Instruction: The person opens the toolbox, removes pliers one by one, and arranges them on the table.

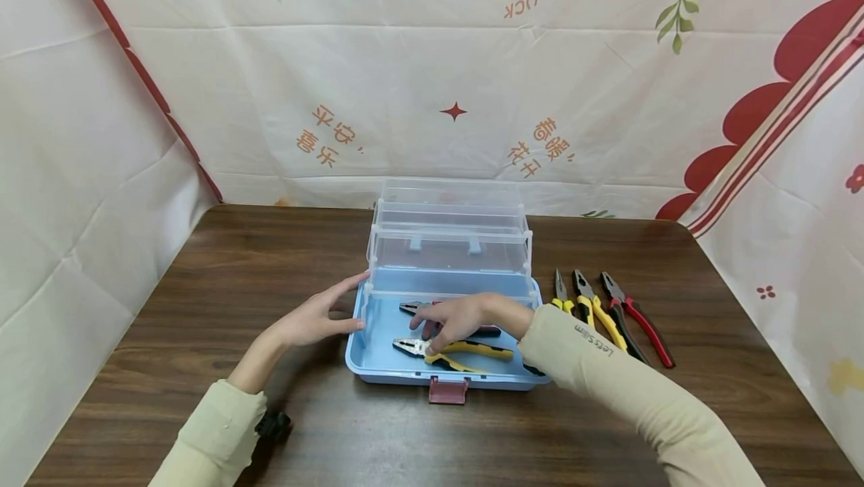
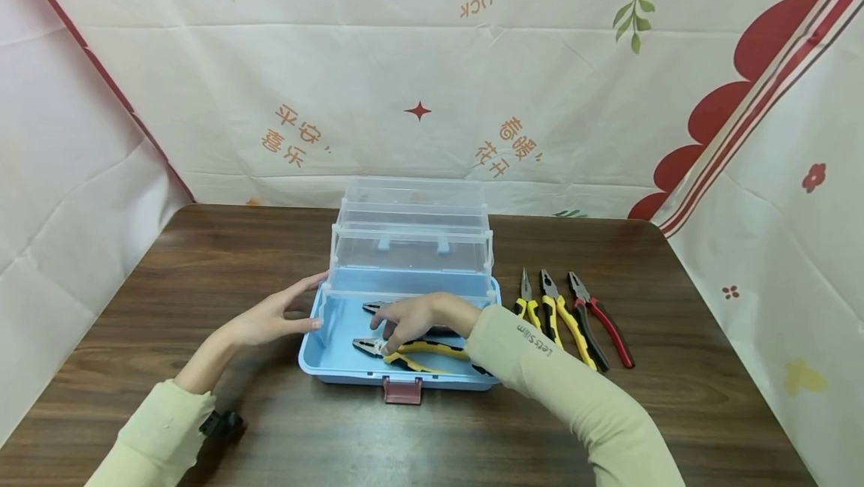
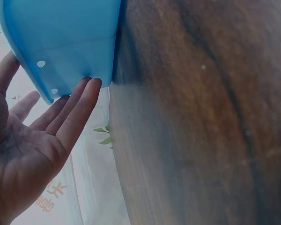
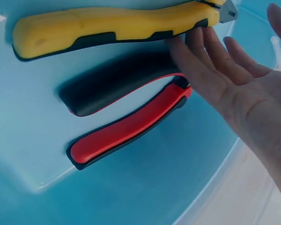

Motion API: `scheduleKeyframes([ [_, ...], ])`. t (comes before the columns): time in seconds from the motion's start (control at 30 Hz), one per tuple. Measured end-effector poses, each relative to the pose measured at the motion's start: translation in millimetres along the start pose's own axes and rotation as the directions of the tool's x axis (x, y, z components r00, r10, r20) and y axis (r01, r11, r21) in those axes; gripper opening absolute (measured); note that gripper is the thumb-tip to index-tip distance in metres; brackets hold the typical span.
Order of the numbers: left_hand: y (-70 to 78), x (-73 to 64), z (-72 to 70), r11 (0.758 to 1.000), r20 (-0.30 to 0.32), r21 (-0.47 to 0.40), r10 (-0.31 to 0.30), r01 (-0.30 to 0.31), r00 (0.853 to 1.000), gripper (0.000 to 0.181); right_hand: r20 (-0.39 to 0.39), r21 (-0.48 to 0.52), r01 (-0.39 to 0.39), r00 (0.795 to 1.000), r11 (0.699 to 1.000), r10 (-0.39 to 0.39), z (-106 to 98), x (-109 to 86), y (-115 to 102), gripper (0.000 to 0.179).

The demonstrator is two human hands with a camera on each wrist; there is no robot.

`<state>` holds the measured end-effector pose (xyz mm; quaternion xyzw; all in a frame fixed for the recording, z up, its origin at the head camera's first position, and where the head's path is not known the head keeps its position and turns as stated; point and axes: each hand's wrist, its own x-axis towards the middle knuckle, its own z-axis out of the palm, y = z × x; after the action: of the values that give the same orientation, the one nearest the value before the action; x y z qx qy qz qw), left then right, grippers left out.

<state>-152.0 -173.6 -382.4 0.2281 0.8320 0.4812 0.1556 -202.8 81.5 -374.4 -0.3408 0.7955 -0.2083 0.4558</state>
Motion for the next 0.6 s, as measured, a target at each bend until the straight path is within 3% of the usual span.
scheduleKeyframes([
  [0.23, -1.1, -0.6, 0.6, 1.000, 0.003, -0.006, -0.002, 0.002, 1.000, 0.070, 0.080, 0.136, -0.004, 0.997, 0.991, -0.007, 2, 6.0, 5, 0.038],
  [0.6, -1.4, -0.6, 0.3, 1.000, 0.003, -0.012, 0.001, 0.000, 1.000, 0.070, 0.173, 0.172, 0.002, 0.984, 0.985, -0.032, 2, 13.9, 8, 0.033],
])
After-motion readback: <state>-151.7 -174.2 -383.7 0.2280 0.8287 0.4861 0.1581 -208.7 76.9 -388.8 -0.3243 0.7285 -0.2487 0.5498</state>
